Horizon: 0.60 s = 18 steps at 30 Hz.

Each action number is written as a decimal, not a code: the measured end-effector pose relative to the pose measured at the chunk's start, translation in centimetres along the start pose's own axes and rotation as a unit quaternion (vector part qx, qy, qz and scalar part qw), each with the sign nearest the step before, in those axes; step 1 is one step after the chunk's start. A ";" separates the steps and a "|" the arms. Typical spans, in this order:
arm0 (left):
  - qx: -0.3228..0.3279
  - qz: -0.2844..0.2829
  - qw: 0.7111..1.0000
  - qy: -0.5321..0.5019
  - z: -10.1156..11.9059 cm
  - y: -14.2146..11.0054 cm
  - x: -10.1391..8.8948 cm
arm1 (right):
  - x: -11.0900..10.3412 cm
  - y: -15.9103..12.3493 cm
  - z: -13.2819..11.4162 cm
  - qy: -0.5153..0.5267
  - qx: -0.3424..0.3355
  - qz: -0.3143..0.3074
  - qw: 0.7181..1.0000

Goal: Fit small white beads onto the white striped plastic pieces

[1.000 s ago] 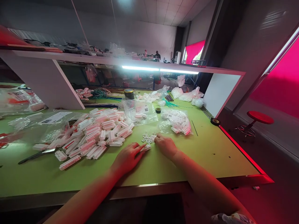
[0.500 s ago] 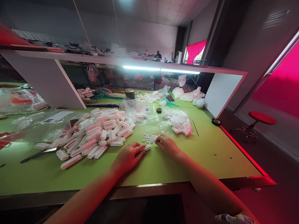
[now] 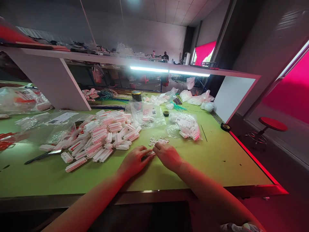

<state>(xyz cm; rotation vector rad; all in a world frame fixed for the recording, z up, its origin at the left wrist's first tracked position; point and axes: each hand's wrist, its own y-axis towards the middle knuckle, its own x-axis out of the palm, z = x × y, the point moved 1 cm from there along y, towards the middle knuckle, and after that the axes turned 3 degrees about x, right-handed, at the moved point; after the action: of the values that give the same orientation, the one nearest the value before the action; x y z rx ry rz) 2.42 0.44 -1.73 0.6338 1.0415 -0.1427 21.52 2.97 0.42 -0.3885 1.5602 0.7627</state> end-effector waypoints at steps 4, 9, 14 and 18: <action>-0.006 -0.005 1.000 -0.002 0.0 0.0 0.0 | -0.4 0.2 -0.5 -0.063 -0.035 -0.011 0.997; -0.015 -0.012 1.000 -0.003 0.1 0.0 -0.1 | -0.3 0.2 -0.9 -0.055 -0.058 -0.023 0.997; -0.009 -0.015 1.000 0.013 0.1 0.0 -0.1 | 0.4 -0.2 1.0 0.094 0.042 0.033 0.994; 0.028 -0.019 0.998 0.047 0.1 -0.2 -0.1 | 0.8 -0.2 3.5 0.161 0.111 0.090 0.977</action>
<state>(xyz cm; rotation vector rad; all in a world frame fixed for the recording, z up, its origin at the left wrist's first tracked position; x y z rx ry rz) 2.39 0.19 -1.66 0.6757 1.1441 -0.1775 24.11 5.31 -0.37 -0.2138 1.9859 0.6775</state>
